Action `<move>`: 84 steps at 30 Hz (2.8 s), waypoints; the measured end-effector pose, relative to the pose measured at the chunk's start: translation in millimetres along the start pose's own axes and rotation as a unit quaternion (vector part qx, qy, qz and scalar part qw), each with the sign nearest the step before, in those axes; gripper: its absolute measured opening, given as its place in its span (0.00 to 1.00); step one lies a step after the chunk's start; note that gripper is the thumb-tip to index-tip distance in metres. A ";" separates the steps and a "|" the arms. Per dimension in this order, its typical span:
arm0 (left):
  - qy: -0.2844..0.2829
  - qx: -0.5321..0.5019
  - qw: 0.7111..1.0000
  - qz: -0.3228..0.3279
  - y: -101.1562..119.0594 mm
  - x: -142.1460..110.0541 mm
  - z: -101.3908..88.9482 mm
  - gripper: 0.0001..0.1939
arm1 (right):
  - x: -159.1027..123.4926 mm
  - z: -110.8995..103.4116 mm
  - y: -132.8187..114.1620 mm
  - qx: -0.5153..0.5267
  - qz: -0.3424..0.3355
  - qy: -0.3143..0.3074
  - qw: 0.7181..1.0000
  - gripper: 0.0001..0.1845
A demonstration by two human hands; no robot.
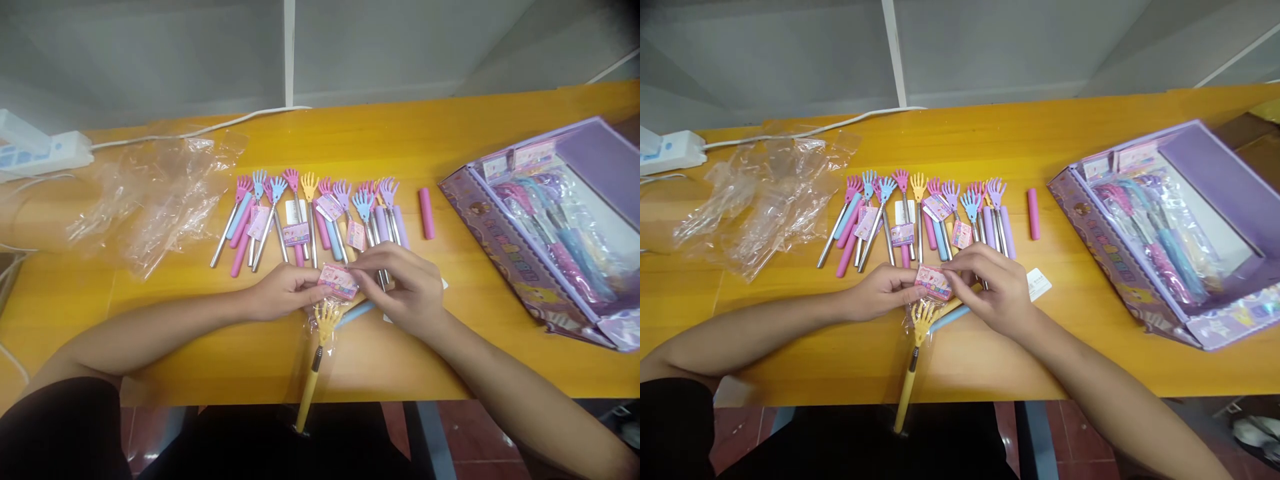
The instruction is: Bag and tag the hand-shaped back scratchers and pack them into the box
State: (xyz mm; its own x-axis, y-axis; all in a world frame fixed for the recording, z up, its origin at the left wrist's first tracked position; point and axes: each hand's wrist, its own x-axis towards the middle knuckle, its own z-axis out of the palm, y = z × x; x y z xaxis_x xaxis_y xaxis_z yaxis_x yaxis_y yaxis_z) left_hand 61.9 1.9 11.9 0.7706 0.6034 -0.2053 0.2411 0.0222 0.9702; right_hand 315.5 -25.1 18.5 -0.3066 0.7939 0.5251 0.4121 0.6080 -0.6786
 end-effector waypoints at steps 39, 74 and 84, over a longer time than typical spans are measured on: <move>0.052 -0.038 0.998 0.010 -4.9 -1.3 7.5 0.22 | -3.8 -6.8 3.3 -0.121 -0.167 -0.055 0.977 0.17; -0.032 -0.209 0.977 -0.016 -2.9 -0.1 5.4 0.24 | -6.0 -15.7 -2.8 -0.020 -0.138 -0.130 0.982 0.17; -0.003 -0.190 0.982 -0.007 -6.7 0.8 5.7 0.19 | -2.4 -15.2 -6.3 -0.048 -0.142 -0.102 0.983 0.18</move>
State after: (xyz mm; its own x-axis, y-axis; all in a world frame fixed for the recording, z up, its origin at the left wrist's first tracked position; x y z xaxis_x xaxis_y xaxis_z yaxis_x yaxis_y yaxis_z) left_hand 64.2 -2.3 4.5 0.7726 0.5959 -0.2191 0.0157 0.3270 0.9449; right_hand 326.7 -30.9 29.3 -0.5832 0.5832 0.5655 0.3612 0.8097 -0.4625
